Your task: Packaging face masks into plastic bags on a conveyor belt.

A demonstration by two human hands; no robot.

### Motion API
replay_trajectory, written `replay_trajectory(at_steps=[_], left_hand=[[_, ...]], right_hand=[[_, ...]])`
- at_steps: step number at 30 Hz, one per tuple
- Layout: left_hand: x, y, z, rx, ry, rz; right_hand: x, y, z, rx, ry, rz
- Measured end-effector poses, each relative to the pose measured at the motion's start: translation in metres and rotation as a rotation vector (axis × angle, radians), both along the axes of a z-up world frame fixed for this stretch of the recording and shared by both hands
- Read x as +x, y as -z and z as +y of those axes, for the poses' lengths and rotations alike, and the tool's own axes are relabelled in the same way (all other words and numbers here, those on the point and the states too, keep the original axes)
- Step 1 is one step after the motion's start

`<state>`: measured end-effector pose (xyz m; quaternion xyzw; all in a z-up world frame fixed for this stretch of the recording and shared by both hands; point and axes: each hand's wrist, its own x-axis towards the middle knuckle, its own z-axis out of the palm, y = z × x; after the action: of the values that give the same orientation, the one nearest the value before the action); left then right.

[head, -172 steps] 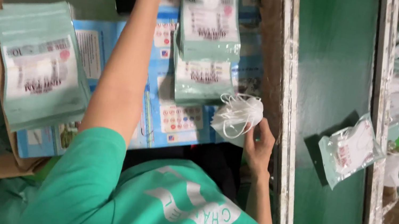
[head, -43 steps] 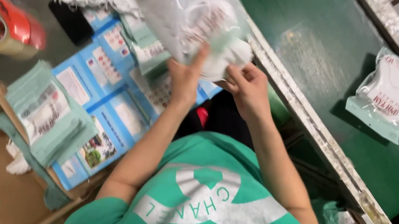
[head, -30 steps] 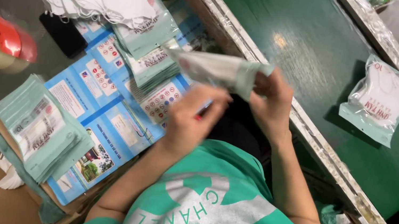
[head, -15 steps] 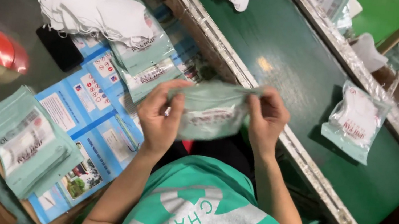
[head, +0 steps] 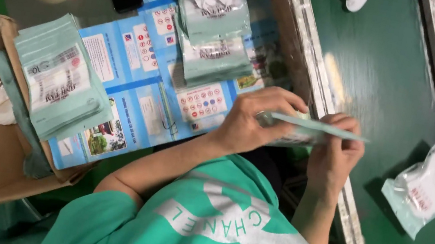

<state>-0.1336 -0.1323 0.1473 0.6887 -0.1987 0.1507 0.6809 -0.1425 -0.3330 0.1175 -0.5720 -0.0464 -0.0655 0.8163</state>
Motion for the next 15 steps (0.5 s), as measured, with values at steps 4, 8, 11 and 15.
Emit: replay_trajectory(at_steps=[4, 8, 11, 15], left_hand=[[0.017, 0.008, -0.005, 0.113, 0.105, 0.034], [0.108, 0.106, 0.054, 0.193, 0.135, -0.064], [0.174, 0.174, 0.15, 1.492, -0.518, -0.361], [0.204, 0.17, 0.22, 1.603, -0.421, -0.228]], right_hand=[[0.006, -0.001, -0.005, -0.121, -0.001, 0.158], [-0.001, -0.032, -0.055, -0.668, 0.364, -0.175], [-0.01, -0.048, -0.106, -1.222, 0.676, -0.479], [-0.006, -0.046, -0.112, -1.585, 0.34, -0.115]])
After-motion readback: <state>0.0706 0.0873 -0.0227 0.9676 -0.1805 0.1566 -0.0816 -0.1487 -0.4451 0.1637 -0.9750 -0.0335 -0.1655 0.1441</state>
